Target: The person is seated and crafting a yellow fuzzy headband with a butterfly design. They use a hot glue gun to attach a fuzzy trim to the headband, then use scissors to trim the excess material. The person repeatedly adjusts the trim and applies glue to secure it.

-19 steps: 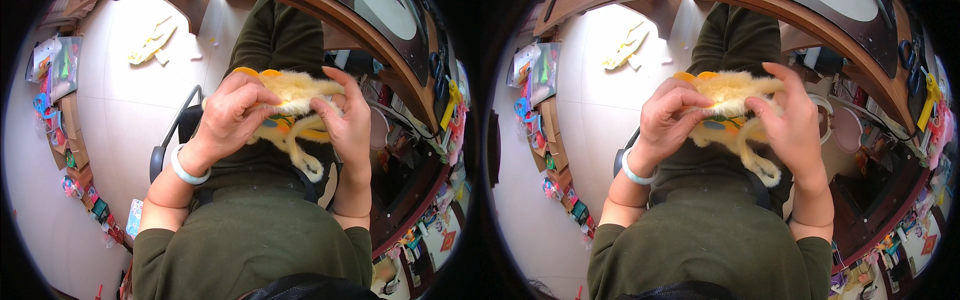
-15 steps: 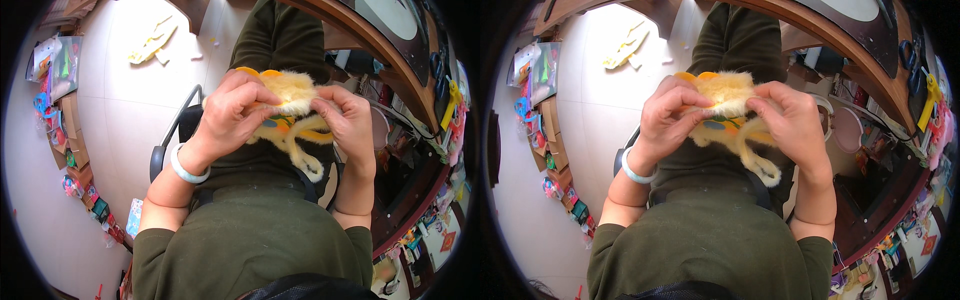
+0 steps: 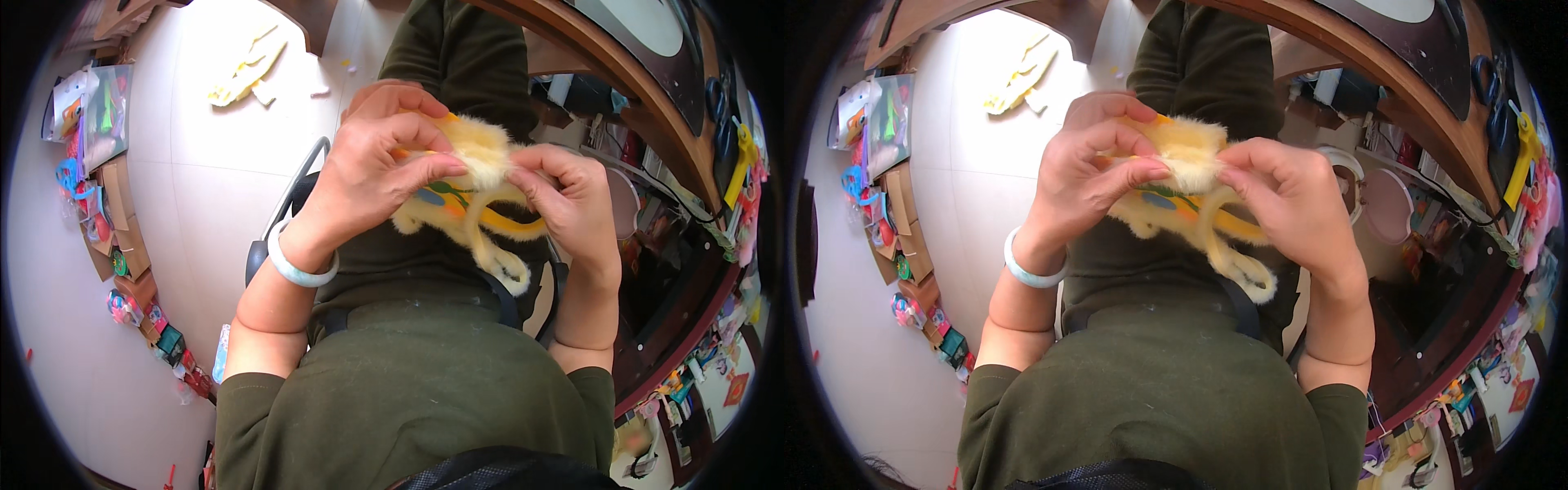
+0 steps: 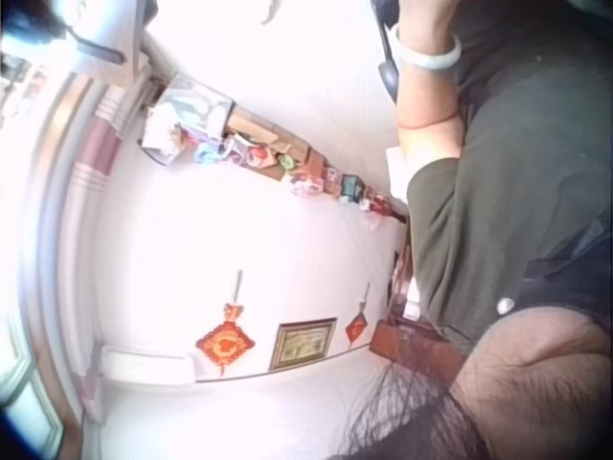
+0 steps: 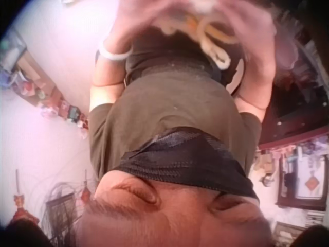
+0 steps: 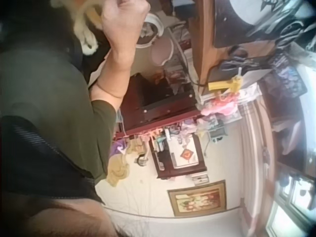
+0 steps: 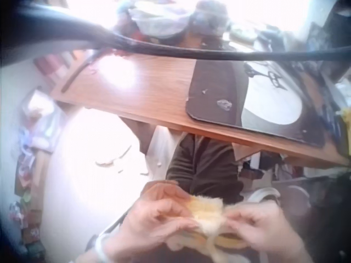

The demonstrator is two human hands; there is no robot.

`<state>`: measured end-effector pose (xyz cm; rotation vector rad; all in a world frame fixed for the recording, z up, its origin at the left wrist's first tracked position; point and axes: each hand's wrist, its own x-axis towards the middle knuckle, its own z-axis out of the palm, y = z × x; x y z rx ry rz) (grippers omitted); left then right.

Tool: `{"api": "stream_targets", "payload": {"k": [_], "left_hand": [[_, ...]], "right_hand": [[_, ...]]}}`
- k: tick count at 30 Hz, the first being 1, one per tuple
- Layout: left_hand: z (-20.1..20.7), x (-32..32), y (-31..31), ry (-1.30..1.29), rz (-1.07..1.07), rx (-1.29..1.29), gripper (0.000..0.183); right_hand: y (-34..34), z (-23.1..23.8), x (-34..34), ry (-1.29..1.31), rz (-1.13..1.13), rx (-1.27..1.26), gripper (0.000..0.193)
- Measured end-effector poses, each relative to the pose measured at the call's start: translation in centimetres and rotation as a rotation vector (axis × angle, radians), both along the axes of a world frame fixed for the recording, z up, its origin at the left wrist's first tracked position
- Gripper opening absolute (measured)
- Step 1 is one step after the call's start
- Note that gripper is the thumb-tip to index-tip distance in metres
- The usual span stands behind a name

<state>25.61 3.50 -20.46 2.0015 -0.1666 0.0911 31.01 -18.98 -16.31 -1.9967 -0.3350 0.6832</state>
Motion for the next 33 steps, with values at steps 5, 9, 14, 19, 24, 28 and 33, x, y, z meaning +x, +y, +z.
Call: {"api": "stream_targets", "payload": {"k": [5, 9, 14, 19, 24, 28, 33], "left_hand": [[-0.3, 0.5, 0.5, 0.074, -0.074, -0.104, 0.021], [1.3, 1.6, 0.8, 0.094, -0.136, -0.009, 0.028], [3.0, 2.4, -0.3, 0.117, -0.186, 0.154, 0.03], [3.0, 2.3, -0.7, 0.269, -0.228, 0.287, 0.029], [1.6, 2.1, 4.3, 0.094, 0.224, -0.554, 0.023], [-0.2, -0.8, 7.8, 0.096, 0.582, -0.412, 0.013], [0.4, -2.5, 2.6, 0.037, 0.241, -0.097, 0.018]], "right_hand": [[0.2, -0.3, 0.3, -0.098, 0.037, -0.015, 0.013], [0.3, -0.3, 0.1, -0.23, 0.051, -0.035, 0.012], [1.0, 0.5, -0.5, -0.294, 0.054, -0.011, 0.01], [0.9, 0.4, -0.9, -0.309, 0.075, -0.022, 0.009], [0.3, 0.1, -0.7, -0.253, -0.014, -0.006, 0.01], [-0.4, -0.4, -0.6, -0.142, -0.073, 0.024, 0.01], [0.0, -0.8, -0.4, -0.089, -0.099, 0.071, 0.008]]}}
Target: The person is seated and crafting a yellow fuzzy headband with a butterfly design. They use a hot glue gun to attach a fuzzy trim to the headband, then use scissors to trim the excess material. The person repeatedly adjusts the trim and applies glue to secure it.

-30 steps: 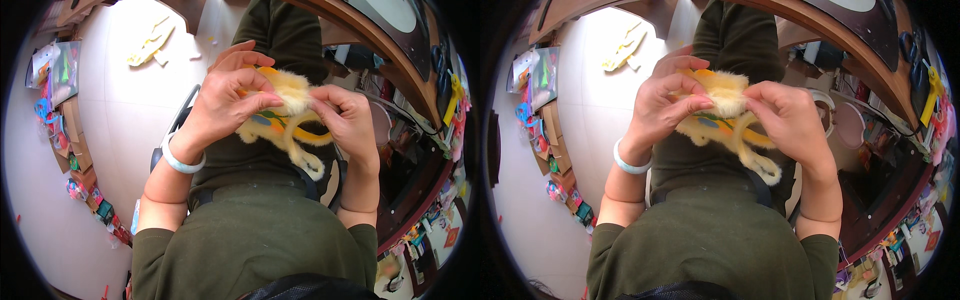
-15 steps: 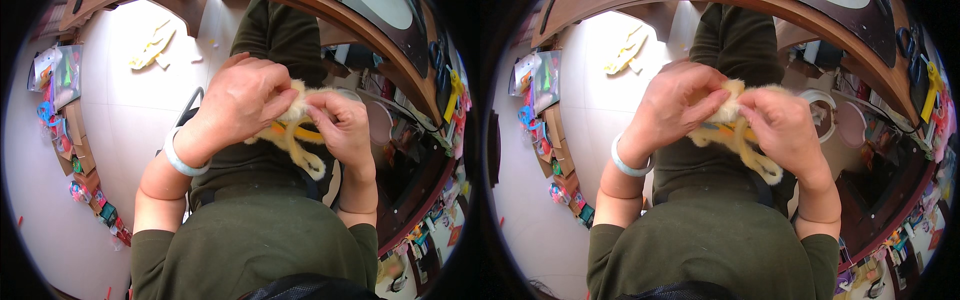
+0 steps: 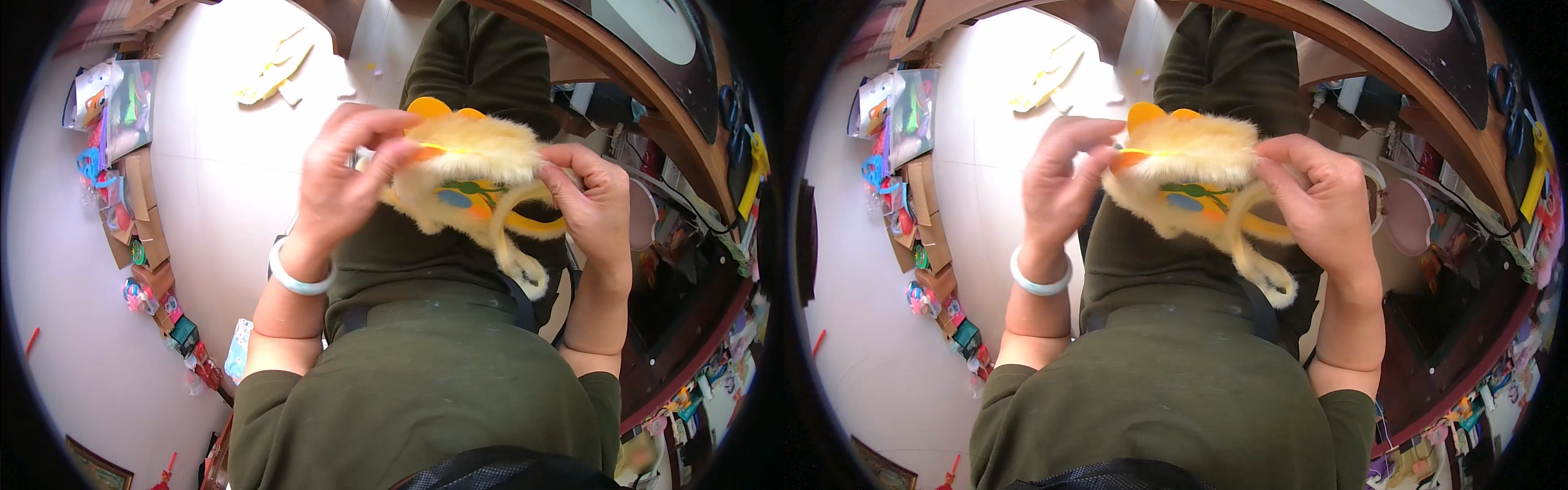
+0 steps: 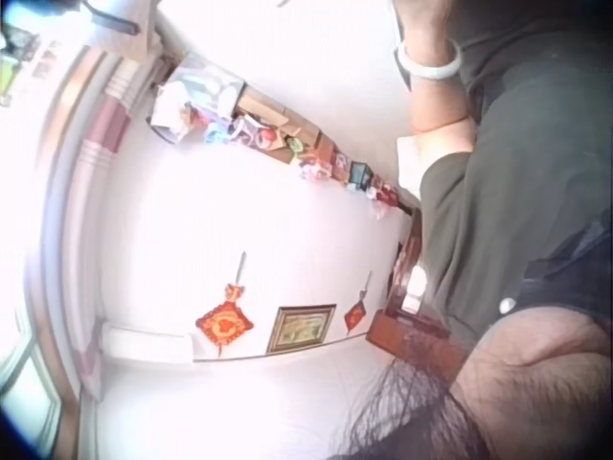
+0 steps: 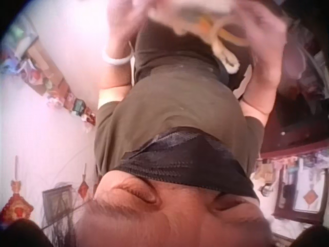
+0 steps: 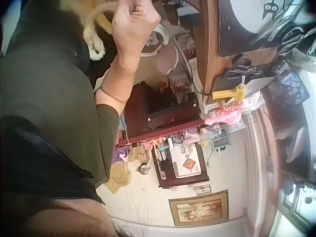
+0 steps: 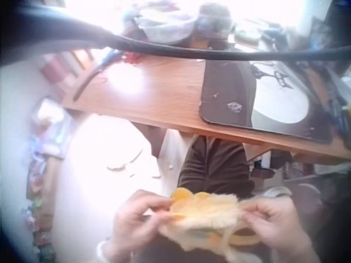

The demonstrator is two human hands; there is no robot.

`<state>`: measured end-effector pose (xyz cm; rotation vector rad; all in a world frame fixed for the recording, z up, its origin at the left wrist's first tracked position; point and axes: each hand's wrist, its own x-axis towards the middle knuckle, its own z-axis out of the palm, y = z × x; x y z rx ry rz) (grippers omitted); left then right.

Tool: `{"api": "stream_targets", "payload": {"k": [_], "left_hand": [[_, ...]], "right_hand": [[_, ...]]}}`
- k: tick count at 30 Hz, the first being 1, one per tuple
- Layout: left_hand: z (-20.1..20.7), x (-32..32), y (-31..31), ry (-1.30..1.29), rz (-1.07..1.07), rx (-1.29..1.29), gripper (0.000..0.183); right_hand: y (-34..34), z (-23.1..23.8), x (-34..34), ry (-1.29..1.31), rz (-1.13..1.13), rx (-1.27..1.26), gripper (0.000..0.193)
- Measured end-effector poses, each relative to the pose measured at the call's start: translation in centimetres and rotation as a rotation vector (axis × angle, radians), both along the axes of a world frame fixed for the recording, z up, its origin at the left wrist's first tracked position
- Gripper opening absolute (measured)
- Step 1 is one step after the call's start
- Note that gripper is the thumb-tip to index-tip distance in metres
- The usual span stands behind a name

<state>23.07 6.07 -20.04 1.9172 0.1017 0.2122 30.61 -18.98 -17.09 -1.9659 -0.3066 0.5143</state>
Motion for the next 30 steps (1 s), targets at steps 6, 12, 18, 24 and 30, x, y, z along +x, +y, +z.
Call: {"api": "stream_targets", "payload": {"k": [6, 12, 18, 24, 30], "left_hand": [[0.0, 1.5, -2.8, -0.117, -0.157, 0.153, 0.025], [-0.9, 2.3, -2.3, 0.068, -0.111, -0.023, 0.014], [-1.1, 3.5, -4.0, -0.12, -0.078, 0.285, 0.025], [-1.0, 3.9, -2.6, 0.042, -0.217, 0.109, 0.023], [2.9, 4.8, -1.3, 0.354, -0.267, -0.283, 0.018]], "right_hand": [[0.6, 0.7, 0.1, 0.025, 0.003, -0.04, 0.009], [1.0, -0.2, 0.2, 0.019, -0.02, -0.026, 0.009], [1.1, -0.2, 0.5, 0.016, -0.028, -0.055, 0.009], [0.4, -1.4, 1.0, 0.04, -0.069, -0.056, 0.01], [0.3, 2.2, 2.5, 0.15, -0.03, 0.077, 0.01]]}}
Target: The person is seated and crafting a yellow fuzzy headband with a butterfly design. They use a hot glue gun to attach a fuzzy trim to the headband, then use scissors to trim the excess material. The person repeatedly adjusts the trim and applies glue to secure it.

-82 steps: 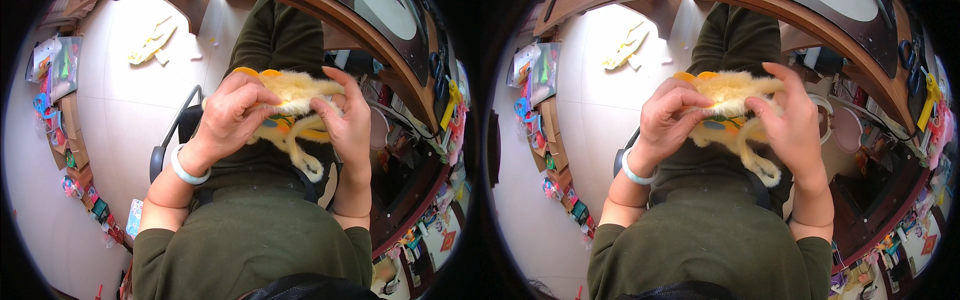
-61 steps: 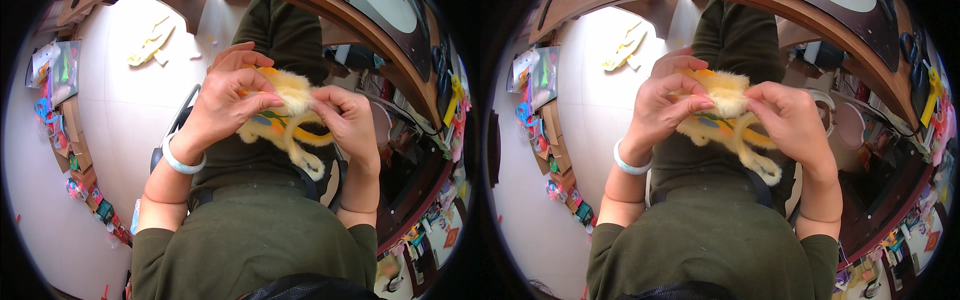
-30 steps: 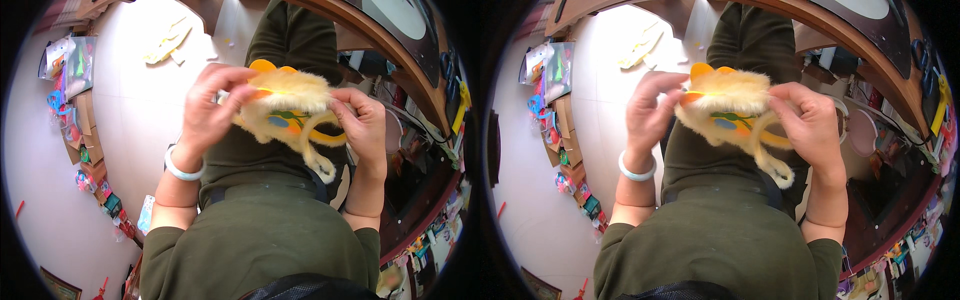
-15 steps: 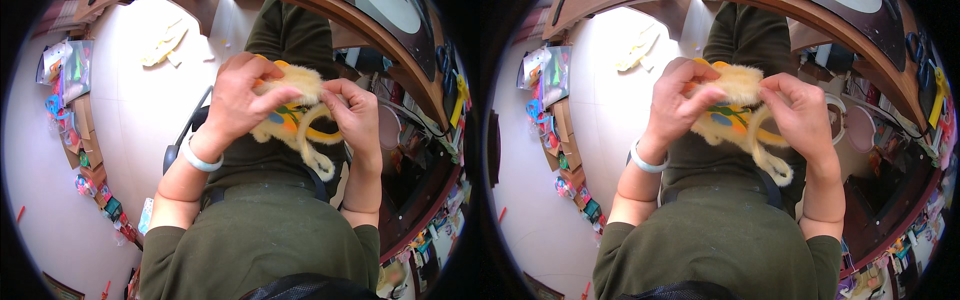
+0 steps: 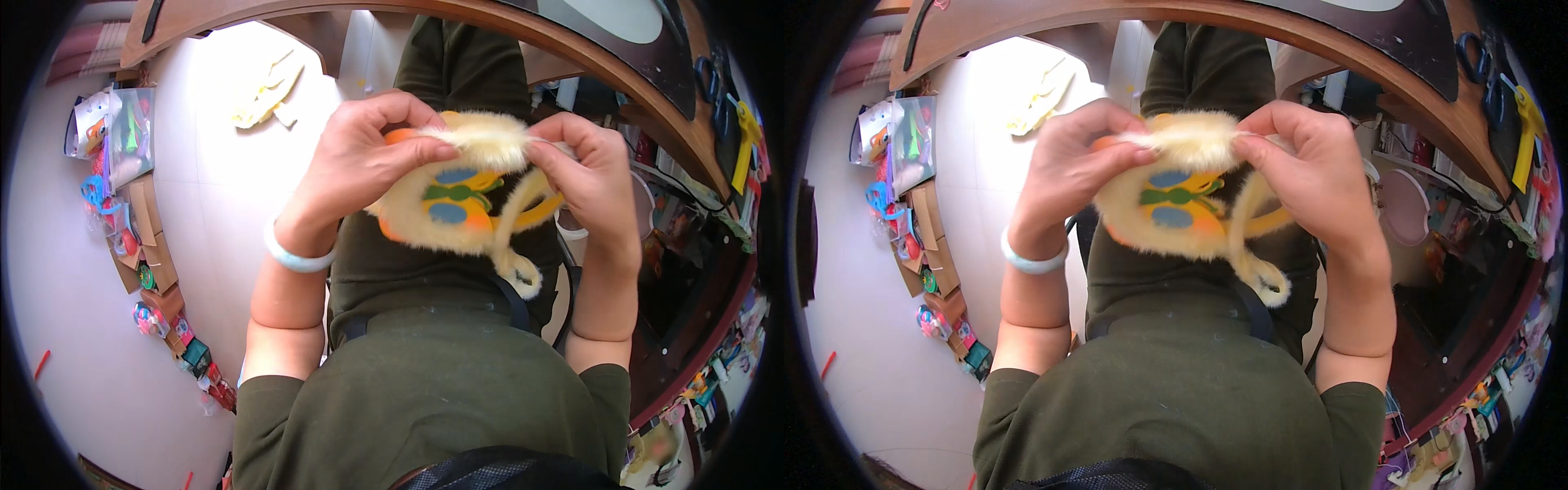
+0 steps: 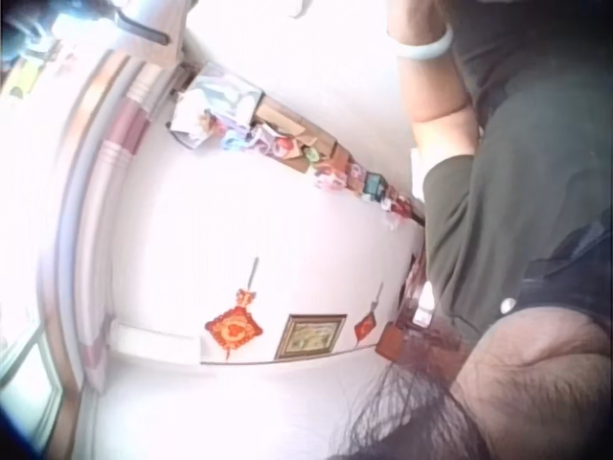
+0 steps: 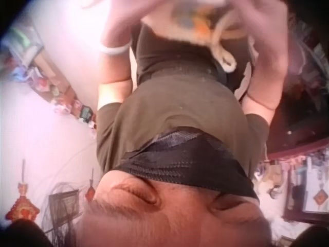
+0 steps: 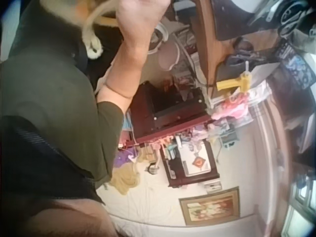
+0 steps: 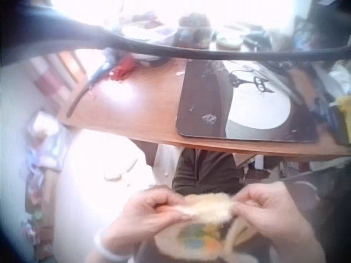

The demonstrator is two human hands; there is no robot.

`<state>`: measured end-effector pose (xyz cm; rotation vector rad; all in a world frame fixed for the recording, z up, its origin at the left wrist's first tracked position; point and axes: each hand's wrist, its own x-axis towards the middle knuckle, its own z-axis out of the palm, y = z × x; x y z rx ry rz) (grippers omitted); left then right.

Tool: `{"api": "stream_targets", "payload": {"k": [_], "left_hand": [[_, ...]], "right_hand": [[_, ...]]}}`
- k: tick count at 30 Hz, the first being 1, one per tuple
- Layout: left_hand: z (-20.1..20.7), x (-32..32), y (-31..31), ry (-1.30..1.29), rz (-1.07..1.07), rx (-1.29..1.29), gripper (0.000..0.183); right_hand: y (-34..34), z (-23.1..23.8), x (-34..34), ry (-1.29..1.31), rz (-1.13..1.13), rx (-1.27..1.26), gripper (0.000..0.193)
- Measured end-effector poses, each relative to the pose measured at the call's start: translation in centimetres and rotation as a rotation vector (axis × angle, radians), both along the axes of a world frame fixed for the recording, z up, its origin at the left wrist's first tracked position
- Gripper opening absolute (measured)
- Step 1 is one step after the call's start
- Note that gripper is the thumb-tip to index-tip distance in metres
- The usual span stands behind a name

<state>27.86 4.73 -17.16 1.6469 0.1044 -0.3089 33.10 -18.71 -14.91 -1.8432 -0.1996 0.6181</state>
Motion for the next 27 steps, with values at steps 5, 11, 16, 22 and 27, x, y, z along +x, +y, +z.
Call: {"api": "stream_targets", "payload": {"k": [5, 11, 16, 22, 27], "left_hand": [[1.0, -2.2, 1.0, 0.288, -0.162, -0.204, 0.027], [-1.0, -2.2, -1.1, -0.077, -0.274, 0.057, 0.057], [-2.0, -3.2, -2.7, 0.034, -0.159, -0.13, 0.04], [-3.4, -4.6, -2.4, -0.23, -0.079, -0.036, 0.024], [-4.0, -5.1, -2.3, -0.251, -0.06, -0.075, 0.031]], "right_hand": [[-0.2, 2.0, -0.5, -0.032, 0.197, -0.06, 0.011], [1.7, -0.3, -2.3, -0.053, 0.321, -0.158, 0.014], [1.4, -0.8, -3.2, -0.366, 0.23, -0.151, 0.011], [-0.2, -1.1, -6.2, -0.806, 0.321, -0.163, 0.03], [0.0, -2.2, -7.4, -0.882, 0.303, -0.107, 0.04]]}}
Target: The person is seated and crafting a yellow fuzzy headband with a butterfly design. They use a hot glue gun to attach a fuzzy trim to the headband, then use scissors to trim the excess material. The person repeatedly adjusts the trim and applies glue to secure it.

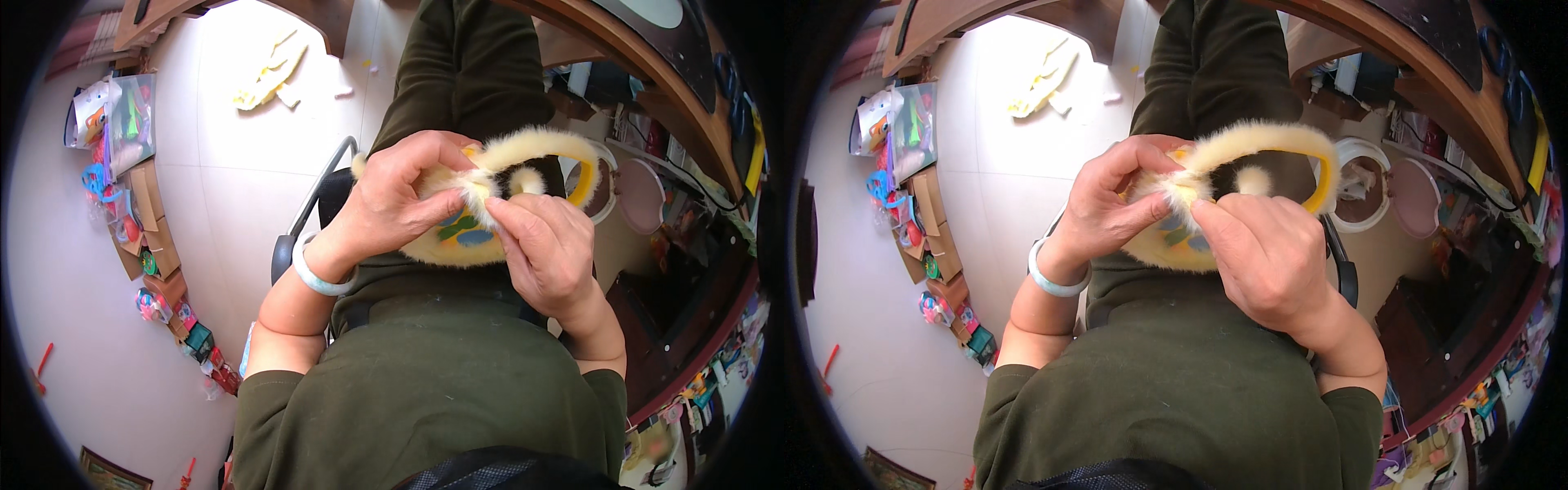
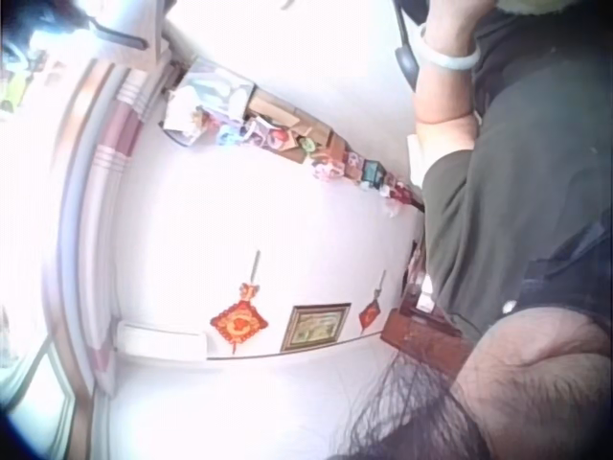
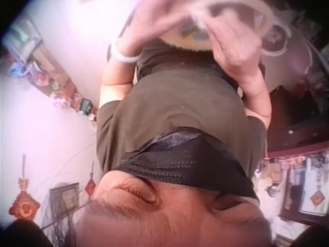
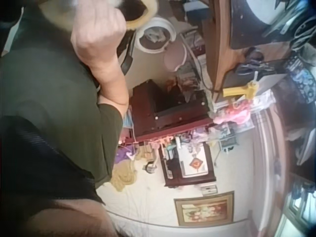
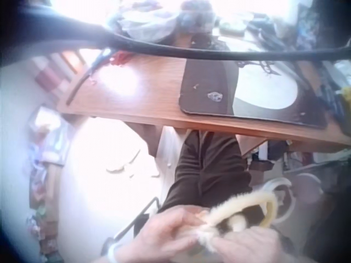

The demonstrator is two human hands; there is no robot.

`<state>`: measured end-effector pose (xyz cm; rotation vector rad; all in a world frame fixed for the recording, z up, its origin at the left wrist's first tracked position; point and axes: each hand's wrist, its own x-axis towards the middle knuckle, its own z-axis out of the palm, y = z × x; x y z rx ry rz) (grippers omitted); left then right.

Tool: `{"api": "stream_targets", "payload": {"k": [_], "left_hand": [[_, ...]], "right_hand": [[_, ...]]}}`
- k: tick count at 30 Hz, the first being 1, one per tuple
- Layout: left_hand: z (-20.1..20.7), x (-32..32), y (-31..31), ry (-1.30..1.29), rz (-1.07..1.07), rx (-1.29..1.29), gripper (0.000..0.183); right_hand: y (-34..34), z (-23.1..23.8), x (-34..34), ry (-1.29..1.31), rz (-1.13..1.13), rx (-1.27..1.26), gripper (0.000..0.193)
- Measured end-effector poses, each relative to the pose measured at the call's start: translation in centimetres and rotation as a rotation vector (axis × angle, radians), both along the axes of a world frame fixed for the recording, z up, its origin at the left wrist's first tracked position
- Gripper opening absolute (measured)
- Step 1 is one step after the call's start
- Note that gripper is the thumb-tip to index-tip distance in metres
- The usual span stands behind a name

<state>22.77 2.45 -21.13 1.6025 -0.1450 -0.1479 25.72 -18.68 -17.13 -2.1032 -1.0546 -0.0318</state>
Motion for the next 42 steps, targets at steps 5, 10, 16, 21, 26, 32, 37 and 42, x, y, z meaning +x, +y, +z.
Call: {"api": "stream_targets", "payload": {"k": [5, 10, 16, 21, 26, 32, 37, 42], "left_hand": [[1.0, -0.3, -0.8, 0.175, 0.09, -0.113, 0.035], [0.2, -0.2, -0.6, -0.03, 0.083, -0.041, 0.039], [-0.5, -0.3, 0.6, -0.2, -0.006, 0.123, 0.034], [-0.2, -0.5, 0.6, -0.187, -0.005, 0.077, 0.024], [-1.0, -0.8, 0.0, -0.26, 0.073, 0.052, 0.022], [-1.3, -1.3, 0.2, -0.268, 0.115, 0.081, 0.027], [-1.7, -1.6, -0.5, -0.177, 0.178, -0.049, 0.036], [-1.9, -1.6, 0.2, -0.201, 0.09, 0.014, 0.046]], "right_hand": [[1.2, 0.4, 0.7, 0.21, -0.089, 0.034, 0.041], [1.1, -0.9, 0.1, 0.154, -0.089, 0.04, 0.036], [2.0, 0.1, -0.6, 0.201, 0.092, 0.02, 0.022], [1.8, 1.0, 0.6, 0.716, -0.257, 0.146, 0.015], [4.2, 0.7, 0.8, 0.497, -0.29, 0.035, 0.012], [3.8, -1.8, 0.8, 0.247, -0.172, 0.151, 0.015], [3.4, -2.8, 0.0, 0.175, -0.223, 0.137, 0.018], [2.7, -2.7, 0.1, 0.116, -0.18, 0.065, 0.02]]}}
